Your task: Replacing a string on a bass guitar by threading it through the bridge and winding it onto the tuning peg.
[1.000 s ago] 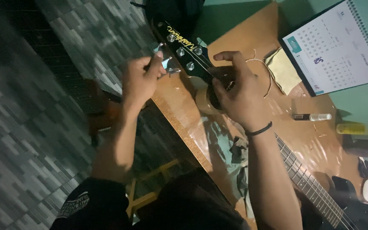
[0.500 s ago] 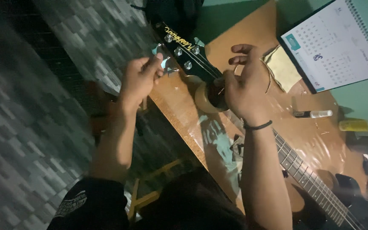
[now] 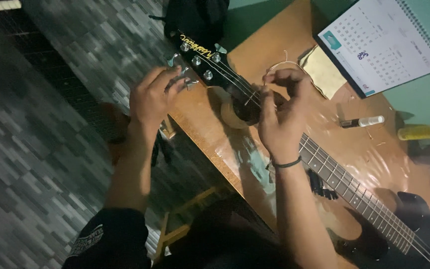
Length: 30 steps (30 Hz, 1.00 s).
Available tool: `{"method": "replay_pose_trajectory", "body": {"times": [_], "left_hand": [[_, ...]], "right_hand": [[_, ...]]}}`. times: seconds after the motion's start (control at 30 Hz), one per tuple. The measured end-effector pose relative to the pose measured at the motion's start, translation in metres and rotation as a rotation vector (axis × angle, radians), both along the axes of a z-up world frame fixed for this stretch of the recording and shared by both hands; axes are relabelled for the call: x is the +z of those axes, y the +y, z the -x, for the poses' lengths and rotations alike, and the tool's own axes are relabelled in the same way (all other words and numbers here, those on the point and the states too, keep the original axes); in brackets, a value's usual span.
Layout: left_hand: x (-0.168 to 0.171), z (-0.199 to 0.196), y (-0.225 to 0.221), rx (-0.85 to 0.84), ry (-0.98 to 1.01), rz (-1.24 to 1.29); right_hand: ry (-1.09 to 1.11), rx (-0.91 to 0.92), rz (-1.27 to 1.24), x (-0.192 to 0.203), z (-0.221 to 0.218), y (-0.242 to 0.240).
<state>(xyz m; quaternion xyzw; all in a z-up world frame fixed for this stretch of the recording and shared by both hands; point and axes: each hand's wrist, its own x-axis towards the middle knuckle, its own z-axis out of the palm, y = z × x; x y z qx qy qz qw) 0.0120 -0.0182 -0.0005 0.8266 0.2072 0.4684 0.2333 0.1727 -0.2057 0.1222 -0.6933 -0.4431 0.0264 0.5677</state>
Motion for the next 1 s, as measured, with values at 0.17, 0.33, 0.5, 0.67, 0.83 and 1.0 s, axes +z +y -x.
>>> {"method": "replay_pose_trajectory", "body": {"times": [0.17, 0.33, 0.5, 0.67, 0.83, 1.0], "left_hand": [[0.017, -0.012, -0.012, 0.097, 0.107, 0.293], [0.041, -0.016, -0.009, -0.006, 0.085, 1.164], [0.031, -0.009, -0.023, 0.168, 0.112, 0.275], [0.016, -0.007, -0.022, 0.150, 0.105, -0.031], [-0.008, -0.021, -0.009, 0.212, -0.071, -0.520], [0.016, -0.017, -0.014, 0.112, 0.318, 0.699]], "right_hand": [[-0.352, -0.038, 0.292, -0.024, -0.019, -0.026], [-0.632, -0.048, 0.406, -0.034, -0.019, -0.037], [-0.794, -0.084, 0.668, -0.030, -0.013, -0.032], [-0.841, -0.139, 0.570, -0.030, -0.009, -0.020], [-0.905, -0.190, 0.436, -0.032, -0.005, -0.021], [-0.978, -0.312, 0.266, -0.030, 0.000, -0.020]]}}
